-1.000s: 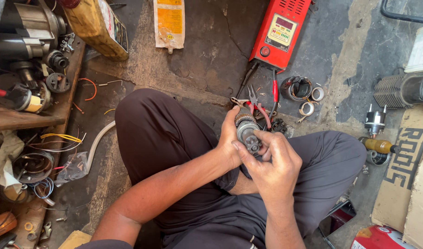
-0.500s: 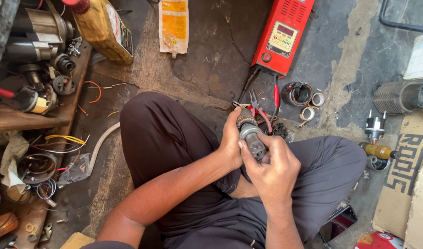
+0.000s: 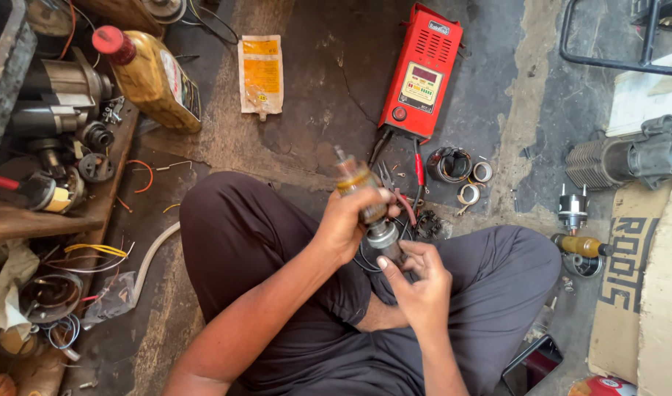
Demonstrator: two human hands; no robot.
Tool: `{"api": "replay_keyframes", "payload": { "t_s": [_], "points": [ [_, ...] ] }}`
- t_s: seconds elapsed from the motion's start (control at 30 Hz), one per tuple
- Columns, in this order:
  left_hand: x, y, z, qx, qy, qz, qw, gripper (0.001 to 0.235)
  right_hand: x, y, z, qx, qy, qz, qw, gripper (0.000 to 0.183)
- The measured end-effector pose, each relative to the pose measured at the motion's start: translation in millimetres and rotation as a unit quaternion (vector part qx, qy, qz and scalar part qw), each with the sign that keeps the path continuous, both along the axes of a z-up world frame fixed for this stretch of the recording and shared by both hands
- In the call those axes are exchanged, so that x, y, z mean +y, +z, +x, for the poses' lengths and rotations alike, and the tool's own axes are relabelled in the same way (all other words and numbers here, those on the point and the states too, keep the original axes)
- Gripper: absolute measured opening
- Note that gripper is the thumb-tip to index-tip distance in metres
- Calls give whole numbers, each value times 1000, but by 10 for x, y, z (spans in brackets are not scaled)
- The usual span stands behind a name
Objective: The person sits on the floor and uses pliers to strip wires and connect them to a battery charger. They then use the pliers to scrape and clean the interior of a cylindrical motor component and inspect a rotor assembly.
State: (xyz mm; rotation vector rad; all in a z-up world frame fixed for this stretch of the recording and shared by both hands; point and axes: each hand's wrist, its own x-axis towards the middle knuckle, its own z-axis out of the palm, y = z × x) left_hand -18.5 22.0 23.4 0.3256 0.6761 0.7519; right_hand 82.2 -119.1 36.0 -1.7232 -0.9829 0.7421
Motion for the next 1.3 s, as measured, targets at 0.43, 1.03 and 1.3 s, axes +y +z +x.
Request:
{"api": "replay_keyframes", "payload": {
  "t_s": [0.43, 1.03, 1.3],
  "points": [
    [-24, 77, -85, -297, -116, 39, 947, 32, -204, -351, -76, 800, 211, 6, 562, 52],
    [32, 90, -139, -294, -57, 69, 952, 33, -84, -118, -123, 762, 157, 17, 627, 47],
    [13, 54, -99, -214, -30, 79, 973, 33, -63, -151, -120, 378, 75, -35, 922, 38]
  ]
}}
